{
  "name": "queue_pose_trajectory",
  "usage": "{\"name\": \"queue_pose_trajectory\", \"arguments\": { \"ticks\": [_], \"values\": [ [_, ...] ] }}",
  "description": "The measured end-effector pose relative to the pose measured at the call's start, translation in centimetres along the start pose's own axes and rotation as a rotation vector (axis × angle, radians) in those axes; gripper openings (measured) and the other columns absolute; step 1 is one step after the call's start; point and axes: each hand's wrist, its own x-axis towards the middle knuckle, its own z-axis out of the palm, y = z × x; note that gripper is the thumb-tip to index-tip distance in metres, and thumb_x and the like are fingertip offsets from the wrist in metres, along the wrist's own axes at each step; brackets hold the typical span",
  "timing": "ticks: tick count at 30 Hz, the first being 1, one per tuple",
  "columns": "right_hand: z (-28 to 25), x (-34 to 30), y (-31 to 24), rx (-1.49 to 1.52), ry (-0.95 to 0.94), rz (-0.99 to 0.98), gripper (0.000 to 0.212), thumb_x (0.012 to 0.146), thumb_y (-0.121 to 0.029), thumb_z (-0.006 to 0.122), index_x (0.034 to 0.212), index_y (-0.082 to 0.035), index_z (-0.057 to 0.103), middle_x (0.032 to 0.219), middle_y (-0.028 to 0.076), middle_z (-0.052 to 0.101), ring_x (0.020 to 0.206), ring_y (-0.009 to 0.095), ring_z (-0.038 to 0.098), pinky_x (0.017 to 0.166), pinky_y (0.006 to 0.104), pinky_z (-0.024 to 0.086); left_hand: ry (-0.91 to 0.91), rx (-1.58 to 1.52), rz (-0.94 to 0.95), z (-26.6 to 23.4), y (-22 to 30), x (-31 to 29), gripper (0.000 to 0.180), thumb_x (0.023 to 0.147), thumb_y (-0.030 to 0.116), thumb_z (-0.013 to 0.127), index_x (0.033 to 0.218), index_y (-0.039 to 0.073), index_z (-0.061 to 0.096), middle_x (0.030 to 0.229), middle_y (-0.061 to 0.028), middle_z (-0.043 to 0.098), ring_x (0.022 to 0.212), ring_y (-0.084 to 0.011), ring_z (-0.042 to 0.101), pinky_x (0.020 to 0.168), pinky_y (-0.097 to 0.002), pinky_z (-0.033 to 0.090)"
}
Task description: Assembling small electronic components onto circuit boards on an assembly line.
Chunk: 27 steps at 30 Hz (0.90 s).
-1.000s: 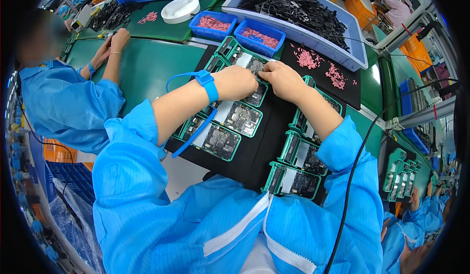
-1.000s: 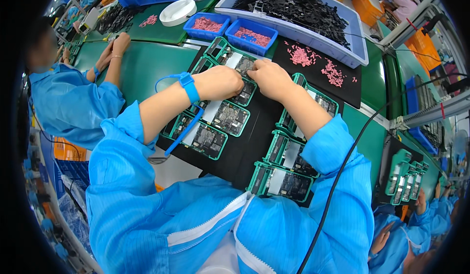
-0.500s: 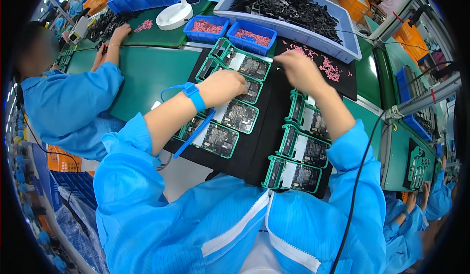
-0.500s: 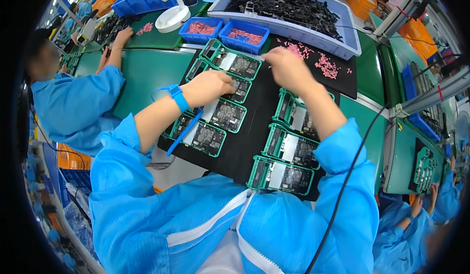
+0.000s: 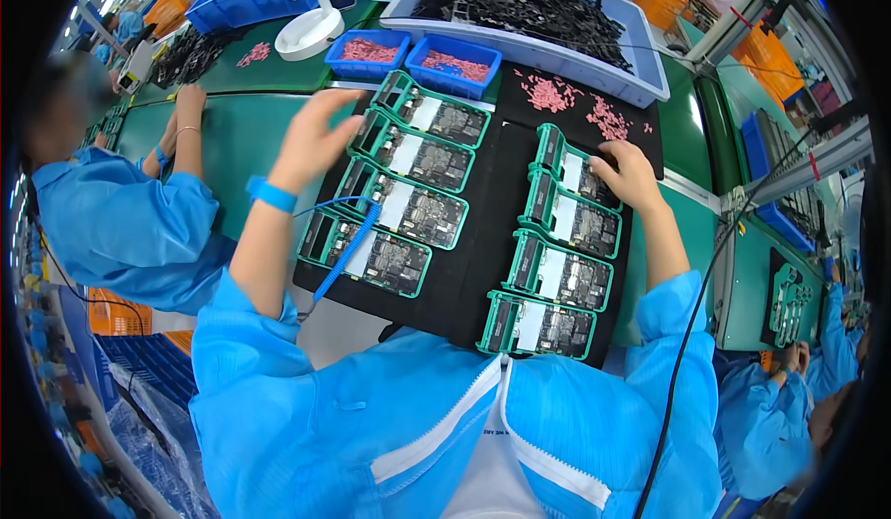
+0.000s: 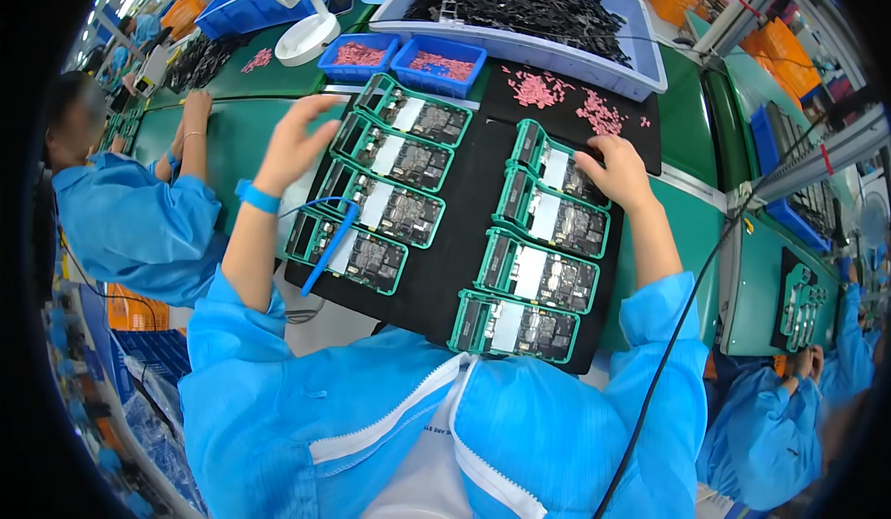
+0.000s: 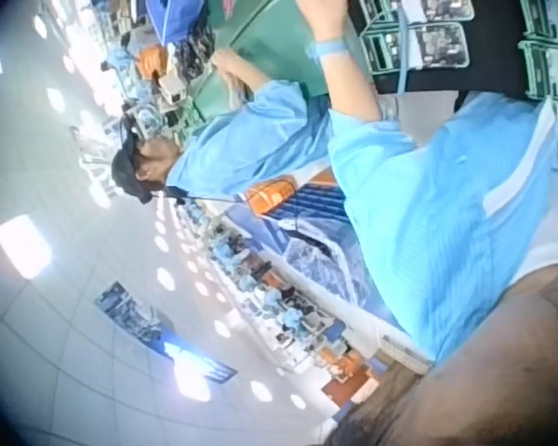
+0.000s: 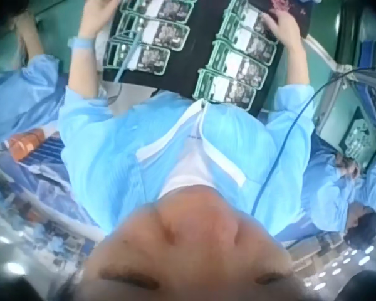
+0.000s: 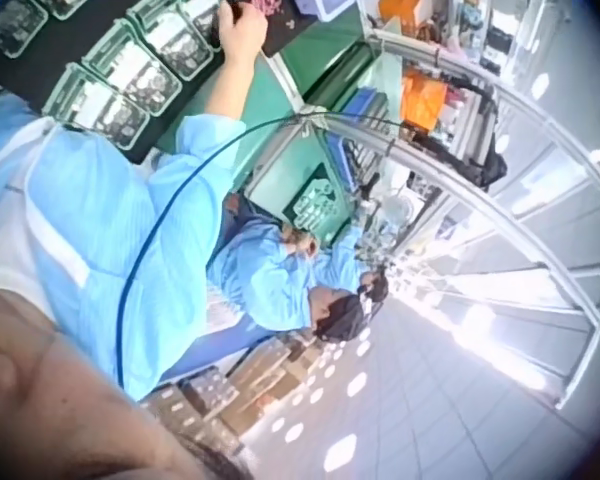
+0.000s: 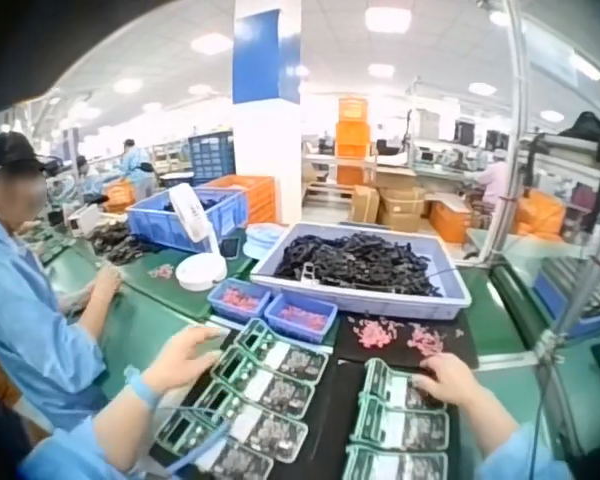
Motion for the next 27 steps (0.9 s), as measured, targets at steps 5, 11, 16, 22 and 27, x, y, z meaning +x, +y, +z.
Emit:
{"name": "queue_pose_trajectory", "arguments": {
  "ticks": [5,11,16,22,27],
  "values": [
    [0.2,0.3,-0.2,-0.027,-0.057,0.024,0.049,0.075,-0.046,0.071,0.089,-0.001,0.062,0.09,0.016,0.062,0.089,0.033,0.058,0.079,0.0406,0.047,0.015,-0.324,-0.557,-0.5,-8.1,-5.1,0.049,0.093,0.032,0.06,0.128,-0.001,0.052,0.122,-0.013,0.058,0.113,-0.0192,0.054,0.098,-0.031,0.04],
    [-0.4,1.1,-1.2,-0.14,-0.089,-0.004,0.055,0.071,-0.053,0.072,0.086,-0.001,0.062,0.09,0.017,0.06,0.091,0.033,0.055,0.079,0.0407,0.046,0.025,-0.29,-0.34,2.0,-8.6,-7.0,0.045,0.097,0.032,0.05,0.13,0.002,0.051,0.133,-0.0118,0.052,0.126,-0.022,0.045,0.107,-0.0326,0.032],
    [0.0,1.2,-0.6,-0.146,-0.083,0.015,0.057,0.07,-0.055,0.072,0.084,-0.002,0.06,0.078,0.016,0.059,0.079,0.032,0.056,0.072,0.0394,0.046,-0.022,-0.291,-0.229,4.0,-8.0,-6.0,0.045,0.097,0.032,0.048,0.13,0.002,0.051,0.138,-0.0142,0.047,0.129,-0.0257,0.043,0.108,-0.0338,0.031],
    [-2.6,-2.1,1.4,0.124,-0.184,0.328,0.064,0.068,-0.056,0.073,0.089,0.004,0.066,0.077,0.019,0.067,0.071,0.032,0.065,0.068,0.0392,0.049,-0.058,-0.156,-0.172,5.6,-9.1,-5.2,0.045,0.098,0.034,0.046,0.131,0.004,0.051,0.144,-0.0174,0.04,0.132,-0.0304,0.039,0.109,-0.037,0.029],
    [-3.9,-7.5,2.9,0.076,0.016,0.489,0.059,0.069,-0.053,0.074,0.073,0.004,0.062,0.062,0.018,0.058,0.06,0.03,0.059,0.056,0.0406,0.043,-0.242,0.425,-0.248,4.7,-17.2,-8.7,0.05,0.099,0.032,0.031,0.146,0.015,0.031,0.151,-0.0138,0.029,0.143,-0.0352,0.016,0.11,-0.0613,0.009]
  ]
}}
